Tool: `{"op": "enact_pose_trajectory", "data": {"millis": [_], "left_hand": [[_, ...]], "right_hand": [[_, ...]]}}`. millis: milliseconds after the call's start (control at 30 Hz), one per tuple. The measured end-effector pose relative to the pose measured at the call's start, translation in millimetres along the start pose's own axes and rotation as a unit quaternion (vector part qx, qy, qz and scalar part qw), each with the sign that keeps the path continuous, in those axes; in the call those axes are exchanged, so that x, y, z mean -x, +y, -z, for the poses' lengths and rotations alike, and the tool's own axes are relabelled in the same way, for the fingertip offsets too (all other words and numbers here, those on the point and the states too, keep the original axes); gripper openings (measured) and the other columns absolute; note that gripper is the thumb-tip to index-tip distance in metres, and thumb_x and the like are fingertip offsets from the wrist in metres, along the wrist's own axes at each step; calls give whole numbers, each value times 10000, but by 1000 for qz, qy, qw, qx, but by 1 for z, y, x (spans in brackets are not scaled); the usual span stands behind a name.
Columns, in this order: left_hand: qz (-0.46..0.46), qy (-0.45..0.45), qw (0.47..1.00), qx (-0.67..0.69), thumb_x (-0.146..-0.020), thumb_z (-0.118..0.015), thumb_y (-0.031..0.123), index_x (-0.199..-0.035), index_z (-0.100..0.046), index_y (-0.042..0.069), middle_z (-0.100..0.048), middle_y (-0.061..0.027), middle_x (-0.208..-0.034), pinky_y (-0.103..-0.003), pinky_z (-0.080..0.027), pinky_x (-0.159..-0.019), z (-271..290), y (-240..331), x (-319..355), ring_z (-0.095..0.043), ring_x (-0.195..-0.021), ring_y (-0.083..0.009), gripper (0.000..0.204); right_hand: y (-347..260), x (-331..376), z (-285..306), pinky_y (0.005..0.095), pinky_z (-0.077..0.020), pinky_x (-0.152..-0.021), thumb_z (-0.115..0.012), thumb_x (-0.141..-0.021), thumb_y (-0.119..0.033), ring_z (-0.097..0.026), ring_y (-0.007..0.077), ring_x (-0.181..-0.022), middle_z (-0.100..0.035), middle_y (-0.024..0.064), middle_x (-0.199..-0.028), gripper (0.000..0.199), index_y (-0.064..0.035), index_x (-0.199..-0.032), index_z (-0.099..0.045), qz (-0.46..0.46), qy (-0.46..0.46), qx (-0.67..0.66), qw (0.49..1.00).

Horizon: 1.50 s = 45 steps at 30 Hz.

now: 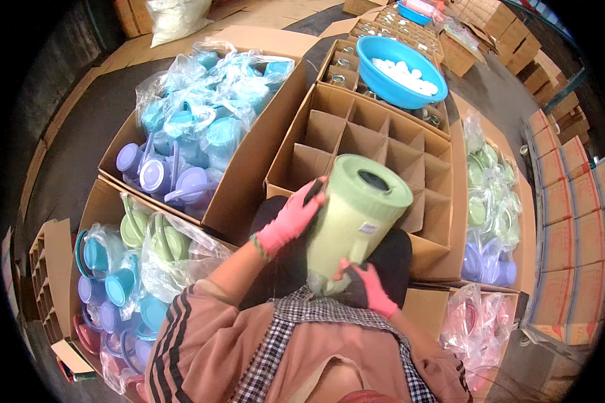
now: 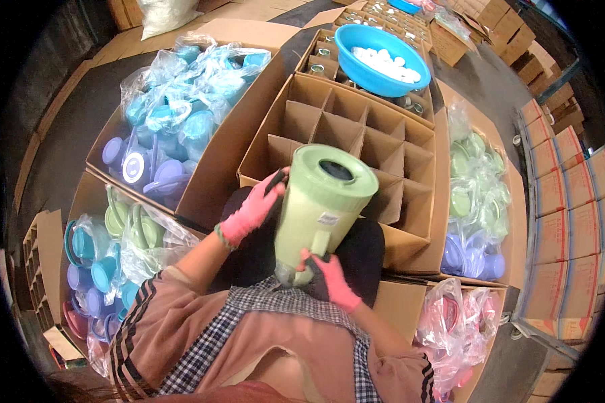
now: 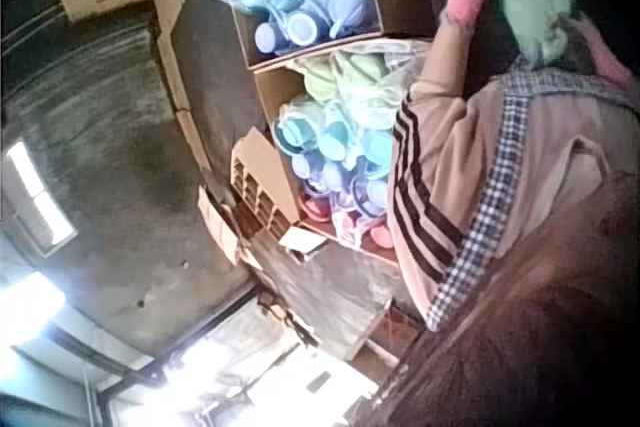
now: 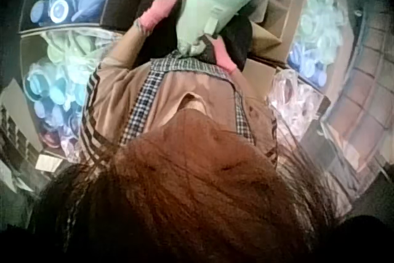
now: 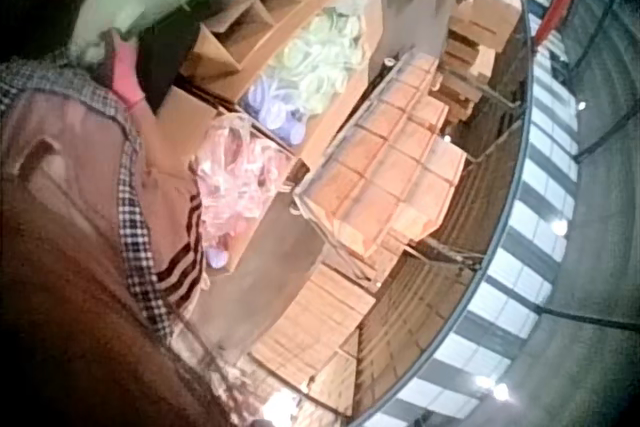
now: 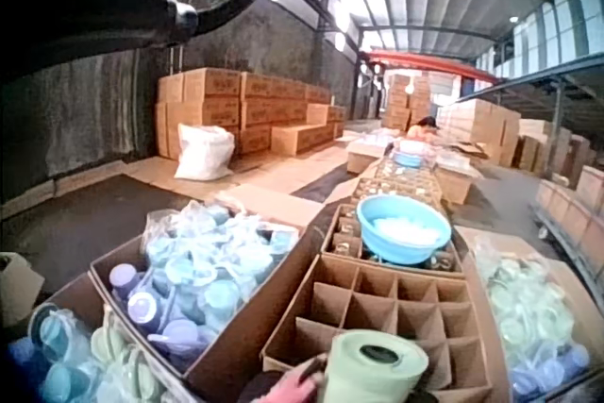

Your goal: The person packs plastic pitchers into a cardboard box. They remove a purple pitcher from a plastic bag, place it in the box, then remove a green pitcher from a bag, attach its lid, and place it in the box. Finally, they close the box flaps.

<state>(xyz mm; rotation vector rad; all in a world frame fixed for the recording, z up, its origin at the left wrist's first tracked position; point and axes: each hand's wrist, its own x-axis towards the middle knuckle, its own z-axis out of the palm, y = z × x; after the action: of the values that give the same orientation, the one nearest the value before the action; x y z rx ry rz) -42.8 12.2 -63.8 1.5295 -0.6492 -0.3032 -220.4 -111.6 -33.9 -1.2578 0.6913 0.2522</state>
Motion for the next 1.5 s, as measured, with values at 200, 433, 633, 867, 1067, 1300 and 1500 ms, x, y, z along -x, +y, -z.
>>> {"op": "enact_pose_trajectory", "data": {"millis": [200,433,633,867,1067,1300,1500], "left_hand": [[-81,-224,800,-550,-603,-675,376,-1195,-359,-23,-434,-221,-1152,-471,-246,-978,1,35,106,-373,-1128,-345,781],[18,-137,872,-470,-667,-625,171,-979,-510,58,-568,-122,-877,-435,-314,-921,5,16,89,-512,-912,-305,351],[152,0,969,-196,-759,-594,276,-1067,-459,-31,-538,-181,-1030,-343,-387,-860,0,15,71,-498,-1000,-293,455],[68,-515,750,-409,-669,-567,232,-1022,-554,8,-569,-206,-984,-374,-420,-824,-29,-26,71,-532,-957,-323,418],[129,316,911,232,-840,-459,230,-934,-593,62,-590,-40,-941,-309,-437,-758,82,40,6,-555,-856,-200,235],[-201,419,877,125,-836,-440,224,-1084,-501,28,-518,-154,-1101,-395,-385,-900,246,95,75,-500,-1005,-284,322],[-350,375,797,319,-832,-416,98,-1154,-410,-52,-471,-204,-1145,-425,-407,-901,170,151,104,-477,-1042,-315,355]], "right_hand": [[-50,48,27,317,-411,-663,-436,-885,-240,-461,156,-631,-467,58,-642,249,-32,-753,-471,211,-39,-158,964],[-64,63,94,373,-390,-597,-356,-862,-488,-329,146,-404,-362,2,-436,426,-107,-709,-467,246,-55,-253,934],[-97,118,120,356,-406,-607,-290,-875,-507,-311,120,-372,-320,-25,-423,433,-126,-698,-399,333,-69,-273,900],[-91,129,130,363,-386,-626,-225,-882,-511,-257,116,-384,-248,-37,-427,441,-140,-667,-329,327,-65,-341,879],[-45,114,140,399,-374,-614,-238,-870,-534,-263,133,-377,-248,-23,-410,480,-116,-696,-395,318,-112,-290,896],[1,30,57,385,-385,-684,-339,-878,-434,-438,190,-538,-430,67,-529,432,-70,-666,-435,199,-143,-259,934],[-30,32,-9,273,-429,-656,-498,-847,-245,-534,139,-715,-559,76,-663,286,14,-738,-548,116,-199,65,971]]}}
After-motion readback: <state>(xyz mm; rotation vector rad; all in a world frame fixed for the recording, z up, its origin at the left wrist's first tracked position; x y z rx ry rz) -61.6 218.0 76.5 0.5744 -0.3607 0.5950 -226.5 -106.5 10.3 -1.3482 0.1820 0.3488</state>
